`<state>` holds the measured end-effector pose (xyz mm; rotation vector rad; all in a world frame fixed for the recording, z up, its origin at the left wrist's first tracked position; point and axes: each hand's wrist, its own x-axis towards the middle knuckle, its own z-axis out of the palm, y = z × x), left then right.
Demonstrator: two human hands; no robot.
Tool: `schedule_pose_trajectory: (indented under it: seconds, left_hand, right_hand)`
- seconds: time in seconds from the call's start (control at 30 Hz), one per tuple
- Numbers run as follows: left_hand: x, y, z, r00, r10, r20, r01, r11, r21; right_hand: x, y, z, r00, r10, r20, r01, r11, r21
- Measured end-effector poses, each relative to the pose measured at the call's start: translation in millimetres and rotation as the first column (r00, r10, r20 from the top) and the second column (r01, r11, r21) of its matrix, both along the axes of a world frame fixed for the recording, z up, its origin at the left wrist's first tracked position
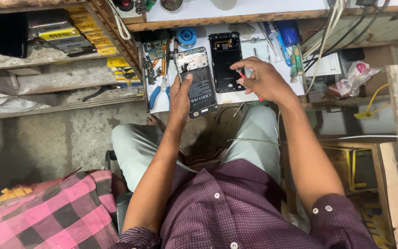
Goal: The person sits at a repair bench and disassembles a smartphone. They pry open the phone, separate the back cover and battery assembly, and use a screwdriver to unscrew and remove internal components, placing parts on the workbench.
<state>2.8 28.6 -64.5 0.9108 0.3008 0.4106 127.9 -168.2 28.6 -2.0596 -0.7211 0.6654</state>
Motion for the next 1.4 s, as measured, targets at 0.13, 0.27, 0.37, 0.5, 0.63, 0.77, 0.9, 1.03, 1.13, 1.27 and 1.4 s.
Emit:
schedule_pose_trajectory:
  seconds: [0.13,0.27,0.37,0.5,0.63,0.77,0.9,1.03,1.13,1.27,1.4]
  left_hand:
    - [0,0,0,1.000,0.004,0.002,-0.004,1.000,-0.004]
    - [-1,0,0,1.000,0.001,-0.009,-0.002,1.000,-0.014]
    - [-1,0,0,1.000,0.003,0.005,-0.002,1.000,-0.024]
    - [-2,0,0,1.000,0.001,0.004,-0.001,1.000,-0.015]
    - [-1,0,-1,1.000,0.009,0.016,-0.008,0.999,-0.032]
    - [-2,-1,-1,1.000,0.018,-0.011,-0.018,0.999,-0.031]
    - [-2,1,1,1.000,0.023,-0.017,-0.024,0.998,-0.052]
    - [-2,2,-1,0.999,0.017,-0.043,-0.017,1.000,-0.004]
    - [-4,3,-4,0.998,-0.015,-0.064,0.015,1.000,0.007]
    - [-7,3,-5,0.998,-0.065,-0.017,0.065,0.998,0.004]
    - [-9,3,-2,0.994,-0.107,0.031,0.107,0.994,-0.015]
  right_hand:
    - [7,8,-5,0.998,0.066,0.013,-0.066,0.998,0.015]
    - [8,16,-2,0.998,0.067,0.003,-0.067,0.998,-0.018]
    - [8,21,3,0.997,0.075,-0.022,-0.076,0.993,-0.094]
    - [6,24,7,0.997,0.081,0.000,-0.080,0.980,-0.180]
    - [5,22,5,0.997,0.074,0.023,-0.070,0.988,-0.138]
    - [4,14,0,0.997,-0.073,-0.034,0.068,0.989,-0.132]
    - [-7,6,-9,0.982,-0.174,-0.079,0.186,0.966,0.179]
    - [-25,12,-22,0.947,-0.276,-0.162,0.311,0.914,0.259]
    - [-39,14,-32,0.965,-0.239,-0.106,0.262,0.882,0.392]
    - [-54,17,-29,0.946,-0.322,0.043,0.292,0.901,0.322]
    - [-60,22,-15,0.911,-0.322,0.257,0.228,0.914,0.336]
